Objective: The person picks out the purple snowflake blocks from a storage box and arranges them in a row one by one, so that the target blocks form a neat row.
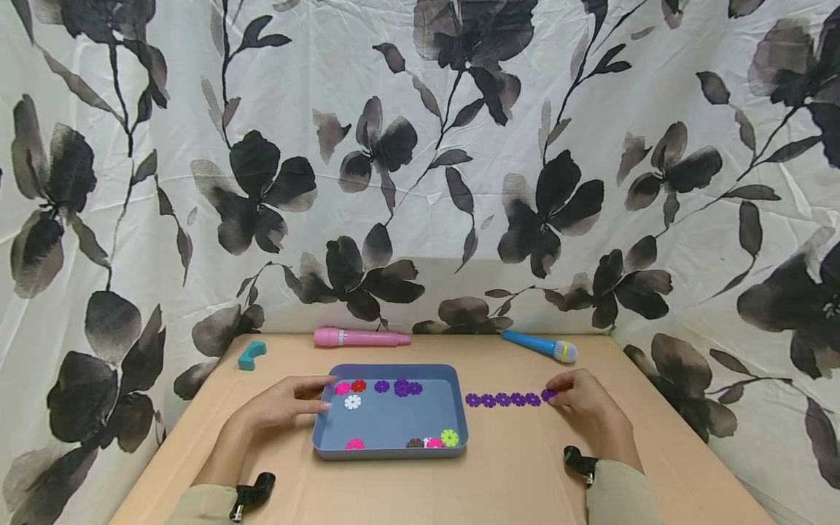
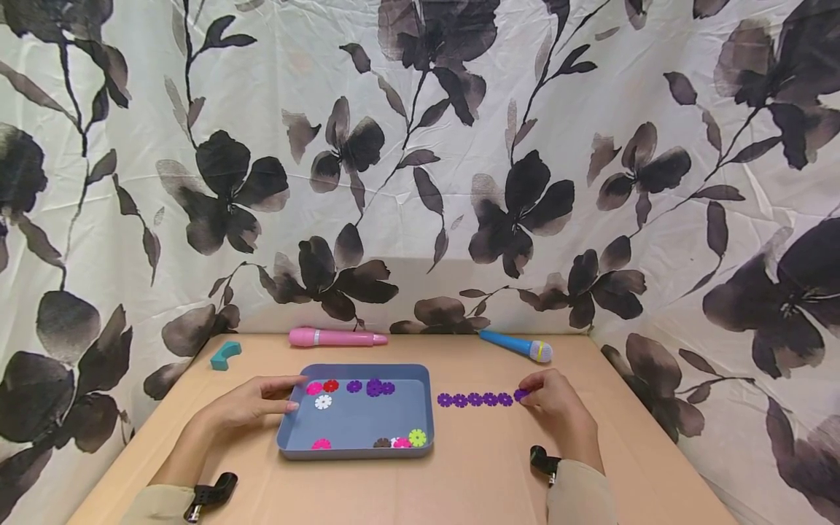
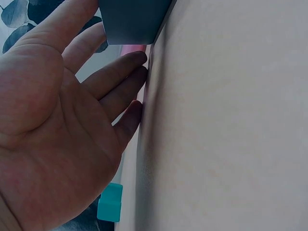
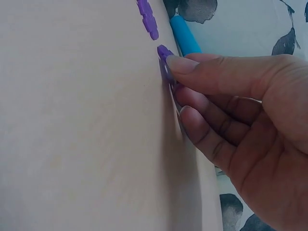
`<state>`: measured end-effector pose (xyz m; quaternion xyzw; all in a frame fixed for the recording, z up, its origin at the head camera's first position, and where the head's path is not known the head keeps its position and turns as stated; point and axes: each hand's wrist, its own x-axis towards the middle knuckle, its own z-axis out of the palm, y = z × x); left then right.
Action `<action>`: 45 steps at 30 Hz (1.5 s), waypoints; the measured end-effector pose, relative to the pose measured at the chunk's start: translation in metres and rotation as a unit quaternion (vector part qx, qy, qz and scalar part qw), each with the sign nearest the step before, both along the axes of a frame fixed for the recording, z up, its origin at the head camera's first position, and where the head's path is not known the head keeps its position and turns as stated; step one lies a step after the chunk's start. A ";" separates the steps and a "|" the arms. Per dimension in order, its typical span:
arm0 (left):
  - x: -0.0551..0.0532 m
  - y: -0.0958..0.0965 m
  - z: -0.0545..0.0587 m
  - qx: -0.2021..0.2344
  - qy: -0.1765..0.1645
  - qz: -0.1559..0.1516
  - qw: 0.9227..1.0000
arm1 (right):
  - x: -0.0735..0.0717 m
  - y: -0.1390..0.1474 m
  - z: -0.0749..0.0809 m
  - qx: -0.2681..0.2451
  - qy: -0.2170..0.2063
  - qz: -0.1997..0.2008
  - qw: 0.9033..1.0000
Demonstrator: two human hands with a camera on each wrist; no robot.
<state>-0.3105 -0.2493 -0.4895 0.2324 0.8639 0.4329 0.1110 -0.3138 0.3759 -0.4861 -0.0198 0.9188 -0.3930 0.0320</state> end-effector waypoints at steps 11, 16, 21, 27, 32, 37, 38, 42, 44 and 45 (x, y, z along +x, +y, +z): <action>-0.001 -0.001 -0.002 -0.002 0.003 -0.003 1.000 | 0.002 -0.001 -0.004 -0.012 -0.010 -0.002 1.000; 0.000 -0.001 -0.002 0.004 -0.006 -0.002 1.000 | 0.002 0.000 -0.004 -0.010 0.001 0.017 1.000; -0.001 -0.001 -0.001 0.002 -0.008 -0.003 1.000 | 0.000 -0.004 0.002 -0.005 0.023 0.016 1.000; -0.001 0.000 -0.002 0.008 -0.012 -0.005 1.000 | -0.001 -0.017 0.015 -0.013 0.082 0.019 0.996; 0.000 0.000 -0.001 0.011 -0.015 -0.004 1.000 | -0.005 -0.039 0.024 -0.037 0.137 0.011 0.990; -0.001 0.000 0.000 0.006 -0.012 -0.002 1.000 | -0.010 -0.073 0.028 -0.062 0.165 0.034 0.984; -0.001 0.000 0.000 0.006 -0.010 -0.002 1.000 | -0.012 -0.080 0.028 -0.062 0.168 0.039 0.983; 0.000 0.001 0.000 0.005 -0.007 -0.001 1.000 | -0.015 -0.102 0.028 -0.057 0.171 0.065 0.982; 0.000 0.000 0.001 0.005 -0.007 -0.002 1.000 | -0.015 -0.110 0.028 -0.057 0.171 0.072 0.981; 0.000 0.000 0.001 0.003 -0.005 -0.002 1.000 | -0.015 -0.114 0.028 -0.056 0.170 0.074 0.981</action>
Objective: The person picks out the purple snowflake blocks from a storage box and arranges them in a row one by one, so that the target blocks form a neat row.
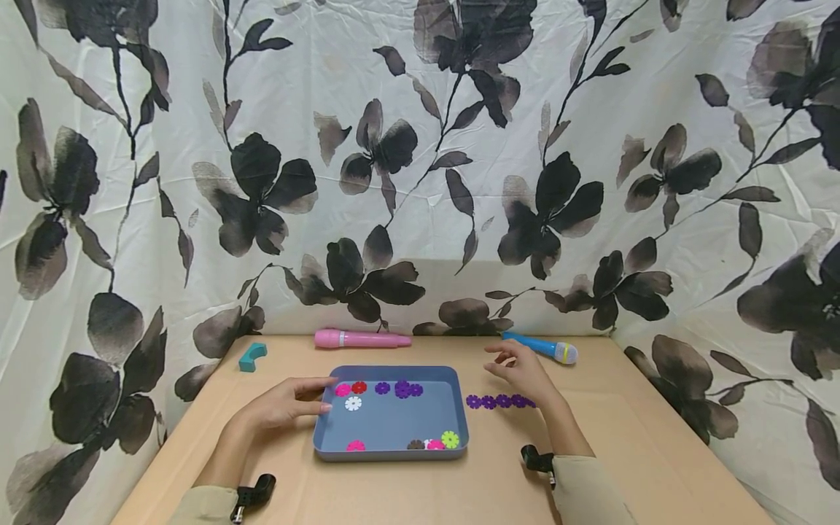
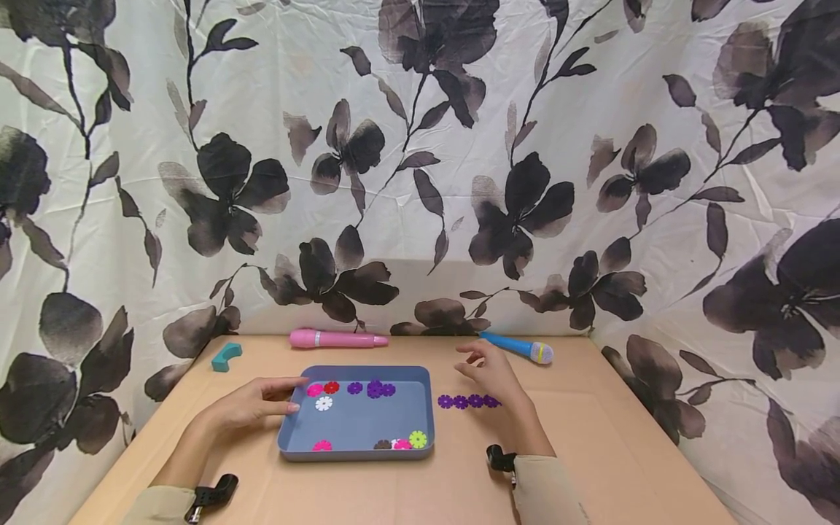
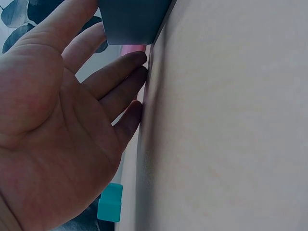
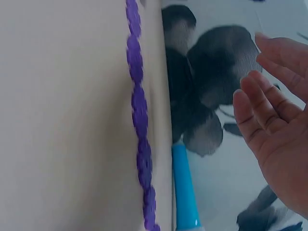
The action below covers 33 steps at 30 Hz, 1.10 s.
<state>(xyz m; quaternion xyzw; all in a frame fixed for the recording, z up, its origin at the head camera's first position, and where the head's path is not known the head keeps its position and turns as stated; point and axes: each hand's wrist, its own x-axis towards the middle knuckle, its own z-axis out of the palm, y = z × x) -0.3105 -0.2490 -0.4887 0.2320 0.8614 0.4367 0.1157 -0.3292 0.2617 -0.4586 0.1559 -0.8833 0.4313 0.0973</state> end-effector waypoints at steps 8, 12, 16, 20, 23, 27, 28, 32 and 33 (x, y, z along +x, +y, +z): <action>0.001 -0.001 0.001 -0.008 0.007 0.005 1.000 | 0.000 -0.031 0.003 0.002 0.014 0.033 0.999; 0.001 -0.002 0.000 -0.013 0.009 0.006 1.000 | 0.003 -0.053 0.005 0.001 0.010 0.047 0.999; 0.001 -0.002 -0.001 -0.010 0.011 0.002 1.000 | 0.005 -0.073 0.002 0.006 0.015 0.072 0.997; 0.000 -0.002 -0.001 -0.010 0.016 -0.004 1.000 | 0.007 -0.088 -0.003 0.010 0.018 0.110 0.994; -0.001 -0.001 -0.001 -0.010 0.019 -0.007 1.000 | 0.007 -0.096 -0.007 0.010 0.007 0.129 0.992; -0.001 -0.001 -0.001 -0.009 0.018 -0.008 1.000 | 0.007 -0.105 -0.010 0.016 -0.004 0.140 0.990; 0.000 -0.002 -0.001 -0.009 0.017 -0.007 1.000 | 0.007 -0.107 -0.011 0.019 -0.006 0.141 0.990; 0.000 -0.002 0.000 -0.011 0.013 -0.004 1.000 | 0.006 -0.114 -0.013 0.040 -0.007 0.147 0.988; 0.000 -0.002 0.000 -0.011 0.013 -0.003 1.000 | 0.005 -0.116 -0.014 0.048 -0.010 0.149 0.988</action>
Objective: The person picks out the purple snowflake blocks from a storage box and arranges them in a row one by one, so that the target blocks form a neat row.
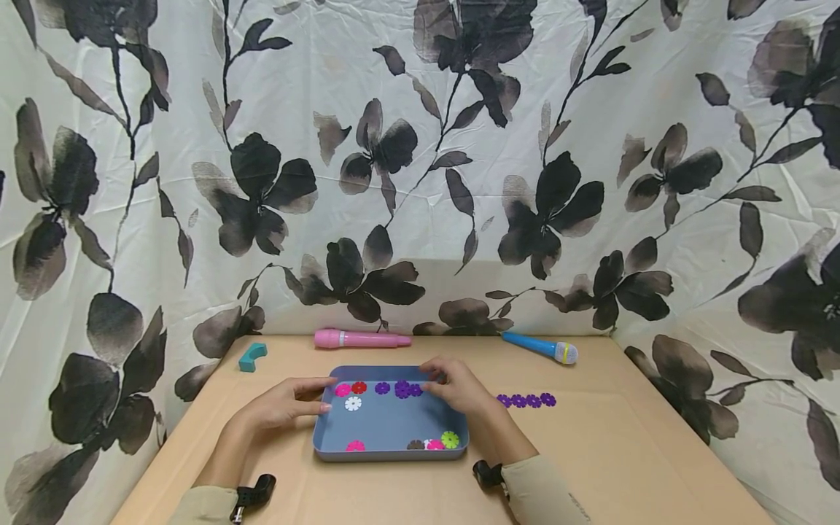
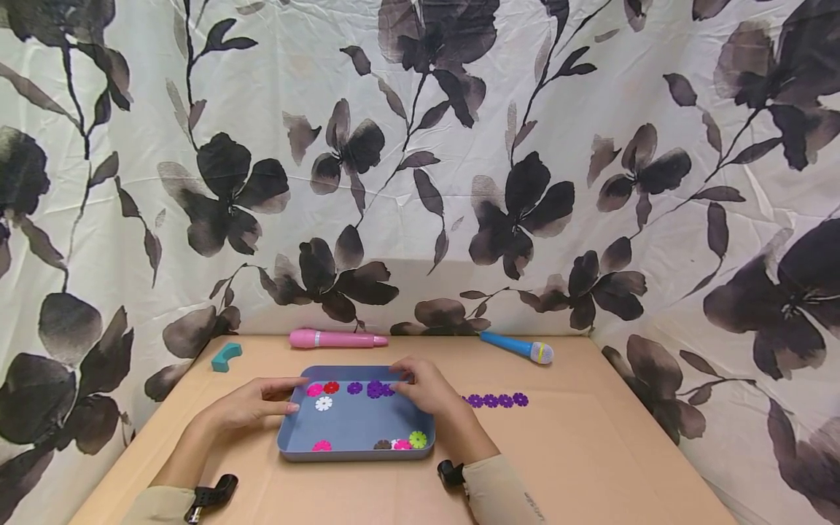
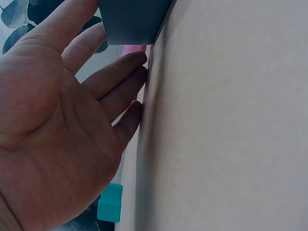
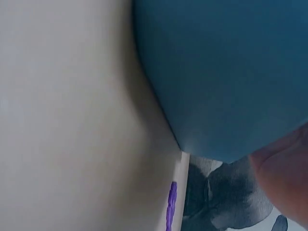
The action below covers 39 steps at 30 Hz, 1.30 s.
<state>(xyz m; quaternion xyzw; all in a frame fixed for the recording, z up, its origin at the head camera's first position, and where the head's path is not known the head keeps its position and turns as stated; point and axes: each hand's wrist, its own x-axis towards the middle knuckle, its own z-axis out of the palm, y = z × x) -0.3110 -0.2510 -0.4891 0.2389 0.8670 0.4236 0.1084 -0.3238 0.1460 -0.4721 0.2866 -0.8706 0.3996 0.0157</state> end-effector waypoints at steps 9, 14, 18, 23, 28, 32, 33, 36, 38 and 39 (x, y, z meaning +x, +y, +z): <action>0.002 0.002 0.001 0.001 -0.005 -0.002 1.000 | 0.001 -0.009 -0.007 0.078 -0.009 0.020 0.997; 0.003 0.002 0.003 0.003 -0.002 -0.007 1.000 | 0.004 -0.014 -0.009 0.153 0.009 -0.010 0.988; 0.004 0.002 0.004 0.007 0.006 -0.014 1.000 | 0.005 -0.017 -0.010 0.185 0.024 -0.014 0.982; 0.005 0.003 0.004 0.000 0.006 -0.007 1.000 | 0.005 -0.017 -0.012 0.180 0.027 -0.018 0.983; 0.004 0.003 0.003 -0.003 0.005 -0.003 1.000 | 0.005 -0.016 -0.013 0.170 0.027 -0.023 0.985; 0.003 0.003 0.002 -0.002 0.003 0.001 1.000 | 0.005 -0.017 -0.013 0.183 0.042 -0.020 0.982; 0.002 0.003 0.002 -0.003 0.003 0.001 1.000 | 0.006 -0.018 -0.013 0.186 0.043 -0.018 0.981; 0.001 0.002 0.001 -0.001 -0.001 0.005 1.000 | 0.006 -0.018 -0.012 0.192 0.043 -0.014 0.980; 0.000 0.001 0.001 0.002 0.006 -0.005 1.000 | 0.007 -0.018 -0.011 0.190 0.042 -0.012 0.981; 0.000 0.000 0.000 0.004 0.010 -0.009 1.000 | 0.007 -0.018 -0.011 0.188 0.043 -0.012 0.981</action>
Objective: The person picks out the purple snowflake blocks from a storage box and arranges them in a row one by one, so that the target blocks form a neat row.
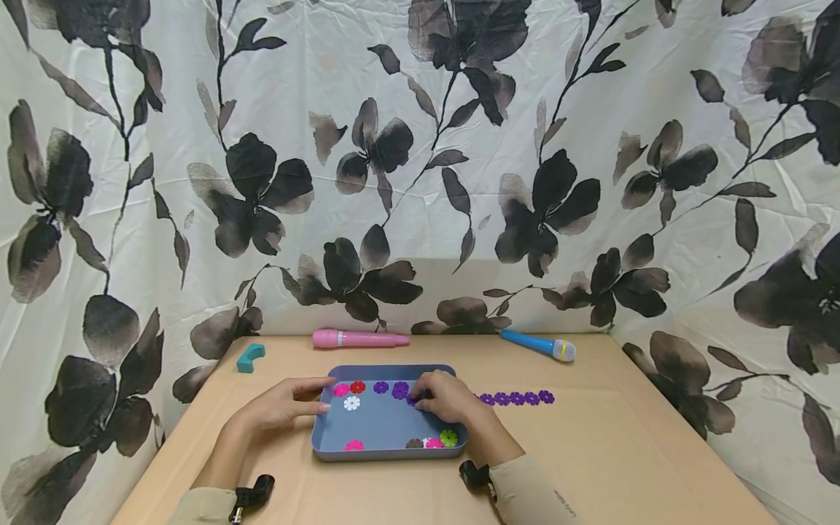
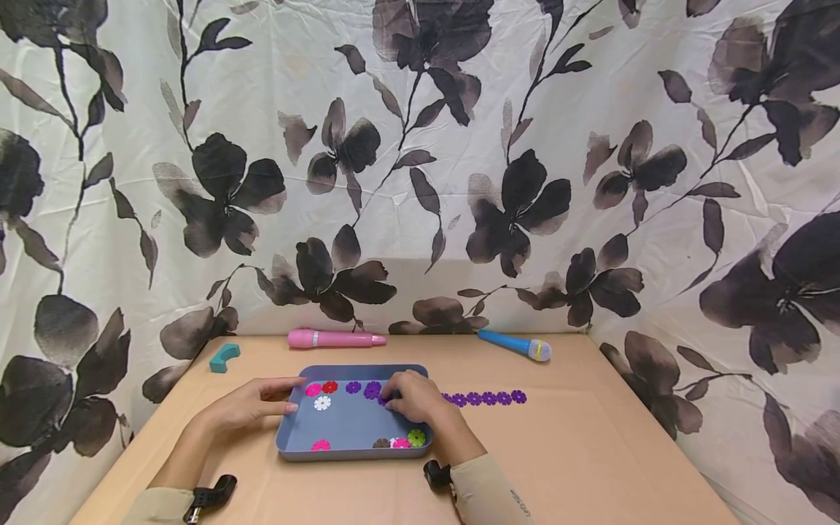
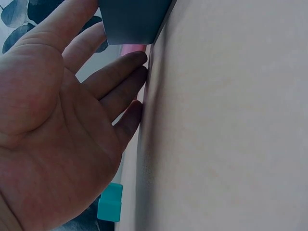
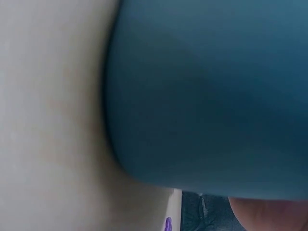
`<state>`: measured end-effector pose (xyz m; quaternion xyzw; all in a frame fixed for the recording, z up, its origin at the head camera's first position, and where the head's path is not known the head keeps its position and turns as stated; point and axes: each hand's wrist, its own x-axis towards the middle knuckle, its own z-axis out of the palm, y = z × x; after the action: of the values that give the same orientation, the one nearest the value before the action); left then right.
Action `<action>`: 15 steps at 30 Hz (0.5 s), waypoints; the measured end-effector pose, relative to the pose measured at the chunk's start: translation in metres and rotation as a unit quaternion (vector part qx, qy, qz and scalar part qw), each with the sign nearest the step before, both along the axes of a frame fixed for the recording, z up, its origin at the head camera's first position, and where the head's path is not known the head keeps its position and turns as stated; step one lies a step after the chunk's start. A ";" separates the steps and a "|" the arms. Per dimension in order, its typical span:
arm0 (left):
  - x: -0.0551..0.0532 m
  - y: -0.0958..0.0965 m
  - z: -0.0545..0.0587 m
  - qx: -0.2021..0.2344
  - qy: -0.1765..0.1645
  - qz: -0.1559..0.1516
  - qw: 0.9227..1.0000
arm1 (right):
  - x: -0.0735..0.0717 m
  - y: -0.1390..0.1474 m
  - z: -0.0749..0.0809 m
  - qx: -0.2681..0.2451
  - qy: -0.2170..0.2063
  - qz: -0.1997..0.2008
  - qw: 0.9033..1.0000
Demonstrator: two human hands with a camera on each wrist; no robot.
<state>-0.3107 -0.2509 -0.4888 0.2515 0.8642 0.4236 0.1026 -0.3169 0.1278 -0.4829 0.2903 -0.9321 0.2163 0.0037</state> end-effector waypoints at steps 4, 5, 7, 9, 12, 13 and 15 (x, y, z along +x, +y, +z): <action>-0.001 -0.002 -0.001 0.009 0.013 -0.016 1.000 | 0.000 0.000 0.000 -0.009 0.002 -0.002 1.000; 0.000 -0.002 -0.001 0.010 0.010 -0.014 1.000 | 0.000 0.000 0.000 -0.010 0.001 -0.003 1.000; 0.000 -0.001 -0.001 0.012 0.007 -0.013 1.000 | 0.000 0.000 0.000 -0.011 -0.002 -0.006 1.000; 0.000 -0.001 -0.001 0.015 0.004 -0.013 1.000 | 0.000 0.000 0.000 -0.009 -0.006 -0.008 1.000; 0.000 0.000 0.000 0.019 0.001 -0.012 1.000 | 0.000 0.000 0.000 -0.010 -0.013 -0.008 1.000; 0.000 0.000 0.000 0.020 0.002 -0.013 1.000 | 0.000 0.000 0.000 -0.010 -0.018 -0.008 1.000; 0.001 0.000 0.001 0.019 0.001 -0.010 1.000 | 0.001 0.000 0.000 -0.010 -0.027 -0.008 1.000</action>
<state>-0.3096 -0.2508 -0.4877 0.2625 0.8533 0.4389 0.1014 -0.3161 0.1282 -0.4830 0.2765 -0.9322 0.2331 -0.0165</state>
